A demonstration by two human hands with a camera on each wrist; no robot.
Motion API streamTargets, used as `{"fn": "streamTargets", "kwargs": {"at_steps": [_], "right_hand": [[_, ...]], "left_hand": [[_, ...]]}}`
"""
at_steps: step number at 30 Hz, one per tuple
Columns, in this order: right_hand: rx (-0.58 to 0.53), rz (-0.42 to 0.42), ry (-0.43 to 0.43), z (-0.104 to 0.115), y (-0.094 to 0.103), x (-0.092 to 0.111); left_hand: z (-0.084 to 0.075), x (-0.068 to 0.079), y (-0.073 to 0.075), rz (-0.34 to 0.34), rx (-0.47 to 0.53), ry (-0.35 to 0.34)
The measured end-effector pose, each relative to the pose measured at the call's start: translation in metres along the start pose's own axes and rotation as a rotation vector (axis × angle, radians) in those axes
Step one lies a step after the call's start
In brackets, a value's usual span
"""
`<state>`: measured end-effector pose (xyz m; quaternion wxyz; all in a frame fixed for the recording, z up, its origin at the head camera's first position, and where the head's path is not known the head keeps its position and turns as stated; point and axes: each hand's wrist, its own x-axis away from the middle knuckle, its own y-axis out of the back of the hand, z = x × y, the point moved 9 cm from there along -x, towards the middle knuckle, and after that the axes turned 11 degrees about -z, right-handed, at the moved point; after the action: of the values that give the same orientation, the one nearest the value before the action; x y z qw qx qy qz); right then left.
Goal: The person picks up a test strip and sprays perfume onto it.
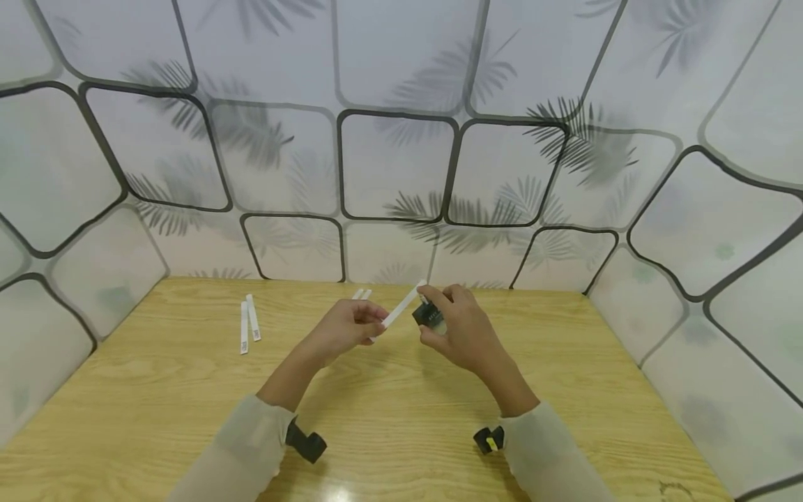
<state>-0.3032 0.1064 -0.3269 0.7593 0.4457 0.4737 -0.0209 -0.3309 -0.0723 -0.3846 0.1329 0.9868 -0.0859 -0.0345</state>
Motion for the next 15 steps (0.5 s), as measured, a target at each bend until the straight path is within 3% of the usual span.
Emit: {"fn": "streamTargets", "kwargs": {"at_steps": [15], "right_hand": [[-0.010, -0.002, -0.012, -0.0013, -0.0027, 0.0014]], "left_hand": [[0.0007, 0.0009, 0.0005, 0.010, 0.000, -0.005]]}}
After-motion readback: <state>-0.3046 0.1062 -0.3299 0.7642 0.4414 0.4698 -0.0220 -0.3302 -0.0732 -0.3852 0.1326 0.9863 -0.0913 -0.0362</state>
